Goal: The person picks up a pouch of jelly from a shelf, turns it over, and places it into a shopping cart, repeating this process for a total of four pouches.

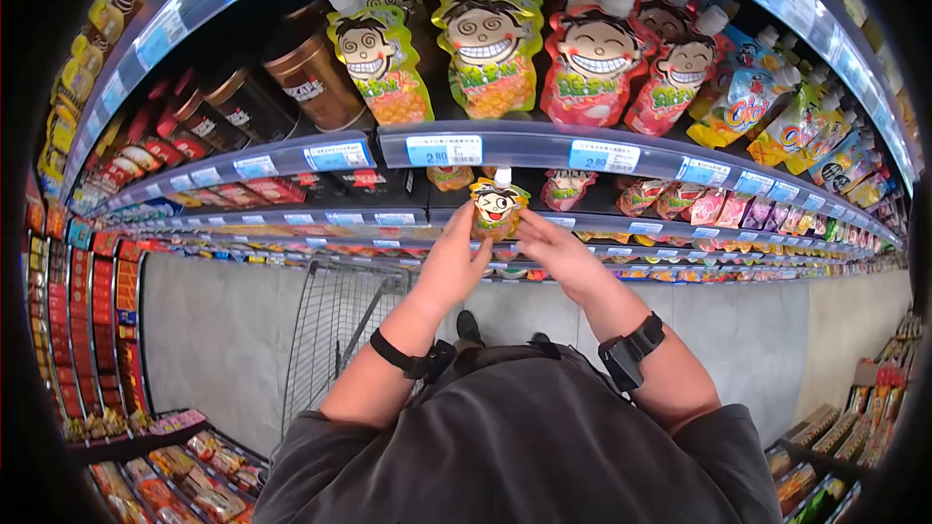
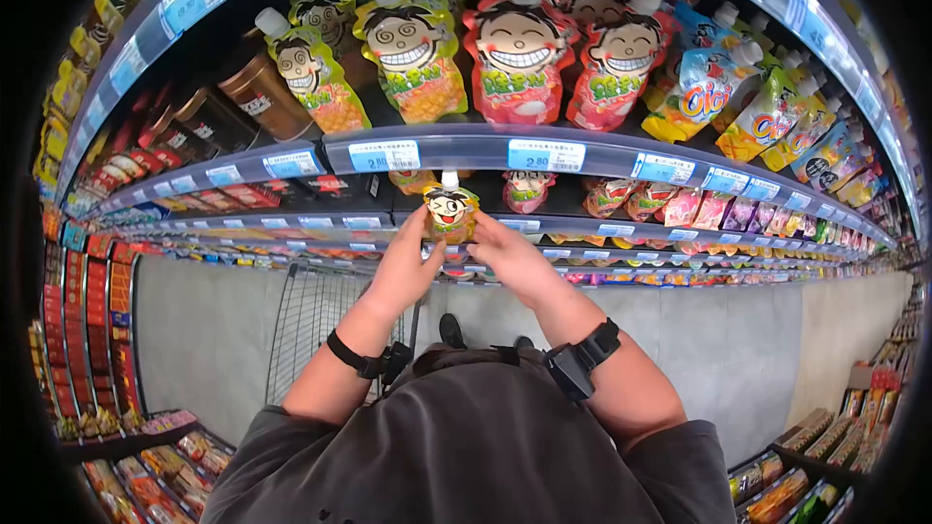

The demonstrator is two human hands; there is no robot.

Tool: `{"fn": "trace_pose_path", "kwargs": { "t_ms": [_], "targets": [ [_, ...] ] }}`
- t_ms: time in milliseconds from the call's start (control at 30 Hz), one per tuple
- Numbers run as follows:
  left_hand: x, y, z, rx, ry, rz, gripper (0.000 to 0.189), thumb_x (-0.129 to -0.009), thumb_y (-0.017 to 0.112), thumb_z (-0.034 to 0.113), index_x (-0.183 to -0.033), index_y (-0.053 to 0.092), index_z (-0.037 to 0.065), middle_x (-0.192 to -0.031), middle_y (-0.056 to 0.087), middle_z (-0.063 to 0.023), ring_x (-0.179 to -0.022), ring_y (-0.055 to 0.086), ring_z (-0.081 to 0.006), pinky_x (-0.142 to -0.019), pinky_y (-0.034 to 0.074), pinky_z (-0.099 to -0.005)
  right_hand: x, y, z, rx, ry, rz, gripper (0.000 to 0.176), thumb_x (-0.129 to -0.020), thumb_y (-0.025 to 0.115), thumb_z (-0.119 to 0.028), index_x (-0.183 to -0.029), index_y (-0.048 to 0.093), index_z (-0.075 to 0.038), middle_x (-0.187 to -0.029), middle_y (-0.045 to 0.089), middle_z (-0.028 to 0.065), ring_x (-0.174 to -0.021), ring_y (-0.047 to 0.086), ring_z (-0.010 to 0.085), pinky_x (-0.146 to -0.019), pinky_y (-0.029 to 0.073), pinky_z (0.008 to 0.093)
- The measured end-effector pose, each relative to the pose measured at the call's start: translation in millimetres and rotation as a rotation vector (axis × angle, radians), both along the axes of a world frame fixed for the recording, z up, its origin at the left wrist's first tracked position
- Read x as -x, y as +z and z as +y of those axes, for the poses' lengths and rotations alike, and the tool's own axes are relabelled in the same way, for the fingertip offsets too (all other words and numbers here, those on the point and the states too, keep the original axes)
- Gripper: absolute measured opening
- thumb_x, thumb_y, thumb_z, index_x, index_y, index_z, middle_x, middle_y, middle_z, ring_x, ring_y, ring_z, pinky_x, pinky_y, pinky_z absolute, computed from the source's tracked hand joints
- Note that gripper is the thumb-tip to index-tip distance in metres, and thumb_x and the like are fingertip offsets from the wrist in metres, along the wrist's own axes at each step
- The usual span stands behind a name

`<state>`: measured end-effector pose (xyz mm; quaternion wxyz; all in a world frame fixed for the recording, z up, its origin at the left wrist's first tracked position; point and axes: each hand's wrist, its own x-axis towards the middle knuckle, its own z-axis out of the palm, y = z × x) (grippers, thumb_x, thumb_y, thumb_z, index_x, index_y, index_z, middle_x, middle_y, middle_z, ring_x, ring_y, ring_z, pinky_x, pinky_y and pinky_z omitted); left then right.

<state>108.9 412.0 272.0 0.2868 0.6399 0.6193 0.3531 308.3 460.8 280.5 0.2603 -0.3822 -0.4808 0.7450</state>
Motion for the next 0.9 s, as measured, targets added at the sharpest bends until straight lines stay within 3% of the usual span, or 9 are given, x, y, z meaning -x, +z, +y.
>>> {"fn": "trace_pose_path", "kwargs": {
  "t_ms": [67, 233, 433, 500, 600, 633, 700, 900],
  "targets": [
    [12.3, -0.9, 15.2, -0.076, -0.079, 0.03, 0.07, -0.088, 0.063, 0.007, -0.147, 0.028, -0.009, -0.15, 0.033, -0.0319, -0.139, 0.037, -0.0442, -0.115, 0.034, -0.0429, 15.9, 1.5, 7.4, -0.008, -0.055, 0.021, 0.066, -0.096, 0.057, -0.008, -0.154, 0.026, 0.001, -0.154, 0.037, 0.0208, -0.145, 0.034, 0.0269, -0.116, 0.032, 0.0373],
    [31.0, -8.2, 39.1, -0.134, -0.158, 0.131, 0.07, -0.088, 0.064, 0.009, -0.146, 0.03, -0.01, -0.151, 0.03, -0.0315, -0.14, 0.033, -0.0469, -0.116, 0.032, -0.0432, 38.5, 13.7, 12.7, -0.062, -0.157, -0.004, 0.07, -0.093, 0.057, -0.003, -0.155, 0.024, 0.002, -0.158, 0.03, 0.023, -0.148, 0.028, 0.0287, -0.117, 0.028, 0.0379],
    [37.5, -35.3, 59.6, -0.02, -0.261, 0.06, 0.073, -0.088, 0.064, 0.008, -0.149, 0.027, -0.007, -0.153, 0.029, -0.0297, -0.141, 0.035, -0.044, -0.114, 0.035, -0.0431, 47.4, -9.0, 25.5, -0.134, -0.264, -0.101, 0.071, -0.093, 0.057, -0.003, -0.155, 0.023, 0.0, -0.159, 0.029, 0.0223, -0.149, 0.025, 0.0296, -0.117, 0.026, 0.0363],
    [35.9, -45.6, 64.5, 0.018, -0.254, -0.092, 0.076, -0.089, 0.064, 0.015, -0.149, 0.025, -0.01, -0.153, 0.029, -0.0316, -0.145, 0.028, -0.0429, -0.118, 0.029, -0.0418, 49.6, -2.7, 27.3, -0.125, -0.278, -0.049, 0.07, -0.093, 0.057, -0.003, -0.155, 0.025, 0.001, -0.158, 0.03, 0.0216, -0.15, 0.025, 0.0292, -0.117, 0.026, 0.036],
    [34.8, -52.7, 69.1, 0.072, -0.259, -0.136, 0.079, -0.088, 0.063, 0.015, -0.15, 0.021, -0.01, -0.154, 0.028, -0.0315, -0.146, 0.026, -0.0432, -0.118, 0.028, -0.0415, 52.4, -8.9, 33.7, -0.13, -0.284, 0.036, 0.068, -0.091, 0.057, -0.005, -0.153, 0.029, 0.002, -0.157, 0.033, 0.0196, -0.149, 0.026, 0.0283, -0.117, 0.024, 0.0358],
    [34.9, -54.6, 70.4, 0.074, -0.26, -0.137, 0.079, -0.088, 0.063, 0.015, -0.15, 0.021, -0.01, -0.154, 0.028, -0.0315, -0.146, 0.026, -0.0432, -0.118, 0.028, -0.0415, 52.9, -13.0, 35.5, -0.147, -0.281, 0.068, 0.066, -0.091, 0.058, -0.005, -0.151, 0.032, 0.003, -0.156, 0.035, 0.0184, -0.148, 0.028, 0.0278, -0.117, 0.024, 0.036],
    [35.9, -56.5, 73.4, 0.057, -0.295, -0.128, 0.08, -0.089, 0.063, 0.005, -0.153, 0.015, -0.007, -0.155, 0.026, -0.0283, -0.141, 0.039, -0.0373, -0.114, 0.038, -0.041, 52.8, -15.9, 36.7, -0.141, -0.291, 0.04, 0.063, -0.09, 0.058, -0.005, -0.148, 0.036, 0.003, -0.154, 0.038, 0.0174, -0.147, 0.03, 0.0274, -0.117, 0.023, 0.036],
    [33.9, -42.0, 71.9, 0.139, -0.305, -0.222, 0.083, -0.09, 0.062, 0.005, -0.154, 0.011, -0.006, -0.155, 0.027, -0.0301, -0.142, 0.038, -0.0375, -0.115, 0.037, -0.0404, 51.6, -32.0, 45.2, -0.175, -0.293, 0.071, 0.057, -0.088, 0.057, -0.004, -0.142, 0.042, 0.004, -0.15, 0.044, 0.0151, -0.143, 0.035, 0.0251, -0.116, 0.023, 0.0351]
  ]
}}
